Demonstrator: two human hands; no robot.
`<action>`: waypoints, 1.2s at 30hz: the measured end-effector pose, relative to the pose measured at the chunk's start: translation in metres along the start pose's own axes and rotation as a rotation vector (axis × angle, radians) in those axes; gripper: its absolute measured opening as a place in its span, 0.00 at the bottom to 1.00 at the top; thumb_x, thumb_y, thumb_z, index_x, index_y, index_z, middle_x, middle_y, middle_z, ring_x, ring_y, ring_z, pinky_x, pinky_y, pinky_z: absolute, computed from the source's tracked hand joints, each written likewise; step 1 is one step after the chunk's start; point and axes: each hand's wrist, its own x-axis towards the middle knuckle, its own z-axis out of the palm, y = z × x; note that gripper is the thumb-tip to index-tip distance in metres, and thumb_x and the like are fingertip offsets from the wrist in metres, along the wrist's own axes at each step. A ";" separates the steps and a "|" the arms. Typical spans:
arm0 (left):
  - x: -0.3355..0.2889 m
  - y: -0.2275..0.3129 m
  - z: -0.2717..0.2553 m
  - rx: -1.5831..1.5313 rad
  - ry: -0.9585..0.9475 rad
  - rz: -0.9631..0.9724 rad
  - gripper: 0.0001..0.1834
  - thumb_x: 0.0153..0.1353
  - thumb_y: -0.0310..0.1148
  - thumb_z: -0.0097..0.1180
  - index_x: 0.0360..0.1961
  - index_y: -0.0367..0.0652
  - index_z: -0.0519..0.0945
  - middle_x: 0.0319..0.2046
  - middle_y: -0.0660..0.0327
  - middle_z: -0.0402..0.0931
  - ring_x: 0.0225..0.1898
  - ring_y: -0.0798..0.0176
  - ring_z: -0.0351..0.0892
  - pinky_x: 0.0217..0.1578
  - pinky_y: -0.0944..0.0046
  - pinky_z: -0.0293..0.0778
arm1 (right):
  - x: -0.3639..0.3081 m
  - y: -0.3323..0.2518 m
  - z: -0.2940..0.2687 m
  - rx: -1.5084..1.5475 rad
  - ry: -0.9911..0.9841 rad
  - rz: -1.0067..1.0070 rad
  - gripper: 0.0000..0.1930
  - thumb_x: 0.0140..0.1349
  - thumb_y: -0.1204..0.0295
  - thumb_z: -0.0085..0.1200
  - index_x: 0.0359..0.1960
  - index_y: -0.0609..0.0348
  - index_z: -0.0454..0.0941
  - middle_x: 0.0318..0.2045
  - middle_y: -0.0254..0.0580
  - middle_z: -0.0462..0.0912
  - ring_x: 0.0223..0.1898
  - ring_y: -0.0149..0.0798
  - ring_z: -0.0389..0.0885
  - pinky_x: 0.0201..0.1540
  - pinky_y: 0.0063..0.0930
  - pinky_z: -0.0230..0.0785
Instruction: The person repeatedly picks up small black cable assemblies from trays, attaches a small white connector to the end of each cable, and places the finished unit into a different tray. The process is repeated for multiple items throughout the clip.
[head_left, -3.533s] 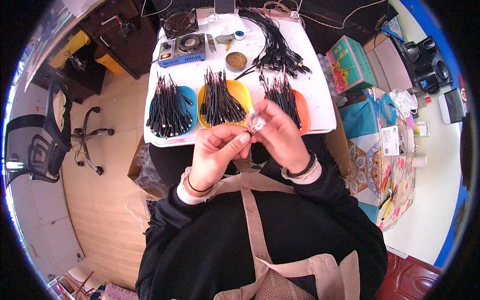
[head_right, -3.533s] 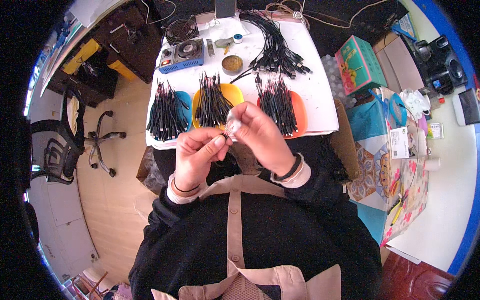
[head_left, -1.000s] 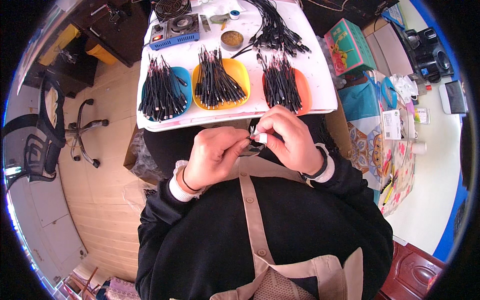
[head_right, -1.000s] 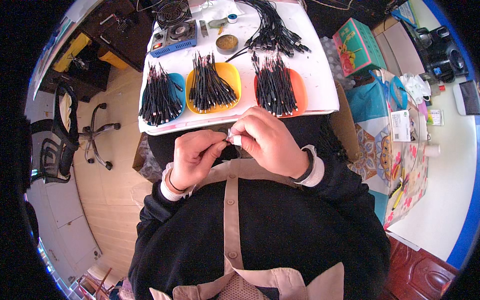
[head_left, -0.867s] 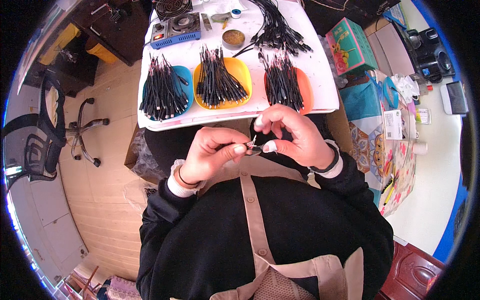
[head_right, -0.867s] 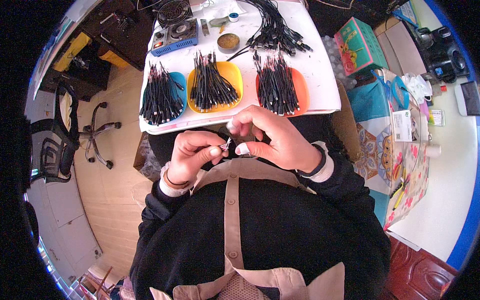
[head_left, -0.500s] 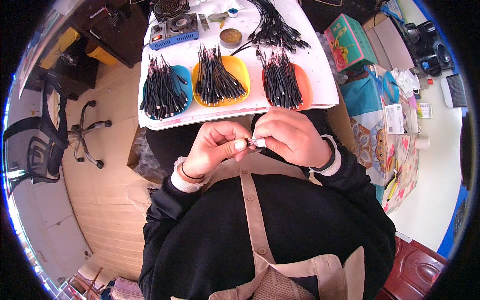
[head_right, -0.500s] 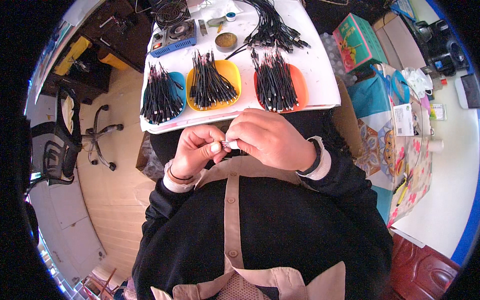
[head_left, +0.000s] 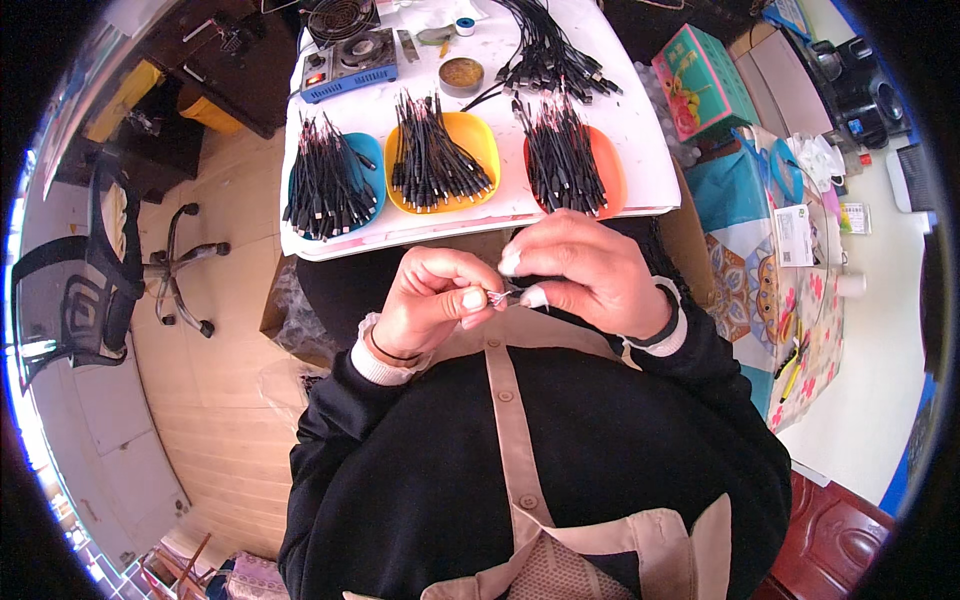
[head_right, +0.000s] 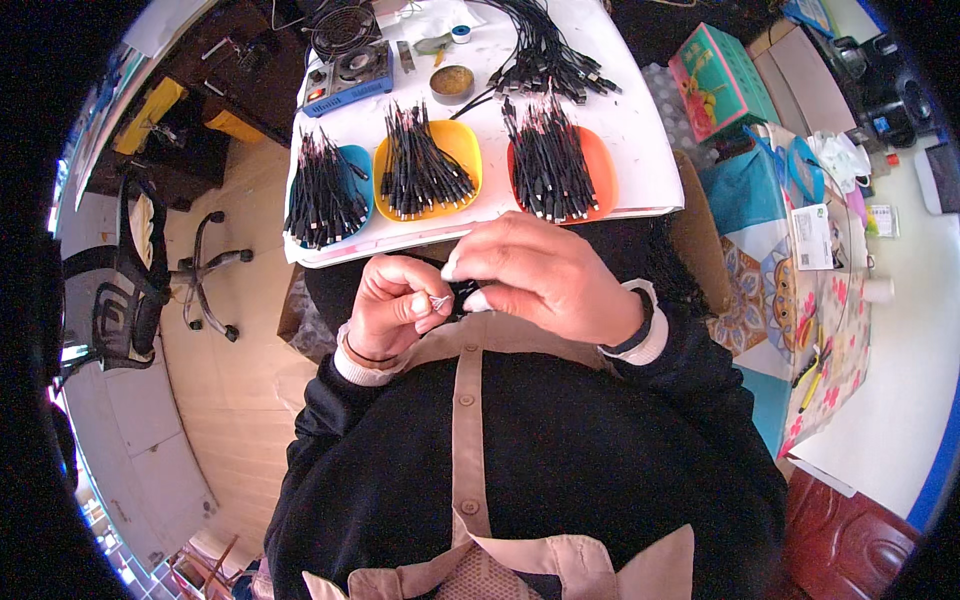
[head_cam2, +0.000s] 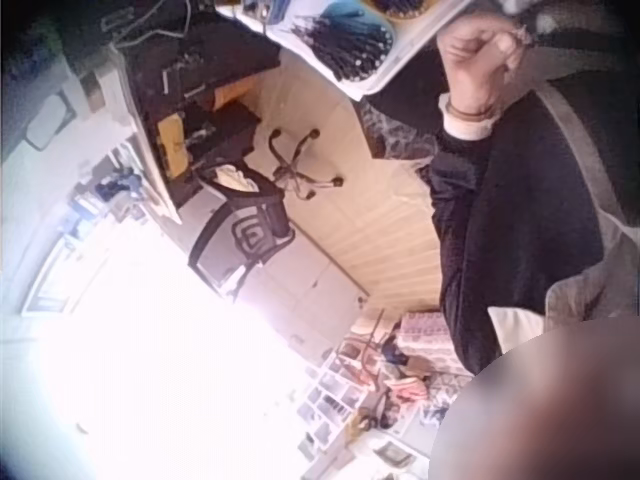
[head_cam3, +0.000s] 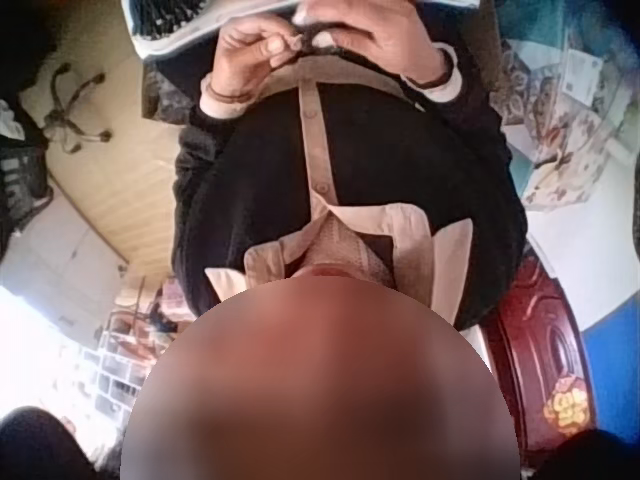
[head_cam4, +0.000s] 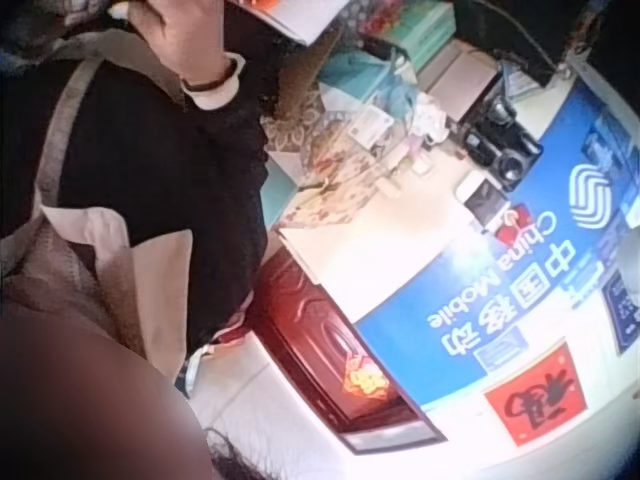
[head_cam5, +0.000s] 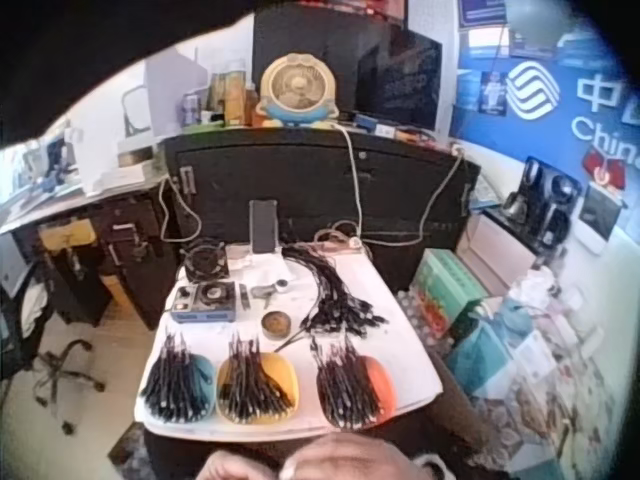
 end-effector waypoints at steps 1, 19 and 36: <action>0.001 0.000 0.000 0.016 0.006 0.003 0.10 0.60 0.29 0.60 0.36 0.30 0.81 0.27 0.58 0.80 0.21 0.74 0.68 0.23 0.74 0.63 | 0.002 -0.003 0.001 -0.001 -0.006 -0.031 0.12 0.53 0.78 0.61 0.40 0.63 0.79 0.39 0.45 0.81 0.42 0.45 0.80 0.45 0.35 0.71; 0.010 0.029 0.000 1.058 -0.076 0.343 0.03 0.55 0.18 0.56 0.29 0.32 0.81 0.23 0.56 0.78 0.24 0.61 0.77 0.27 0.67 0.72 | 0.002 0.000 0.009 0.640 -0.100 0.607 0.09 0.61 0.72 0.58 0.40 0.63 0.76 0.34 0.34 0.79 0.34 0.27 0.76 0.37 0.20 0.68; 0.001 0.010 -0.002 1.054 0.000 0.358 0.04 0.58 0.21 0.57 0.34 0.33 0.81 0.24 0.58 0.78 0.25 0.66 0.76 0.28 0.68 0.72 | -0.003 -0.009 0.013 1.047 -0.057 0.878 0.07 0.64 0.71 0.54 0.38 0.63 0.77 0.32 0.29 0.78 0.32 0.22 0.74 0.38 0.17 0.67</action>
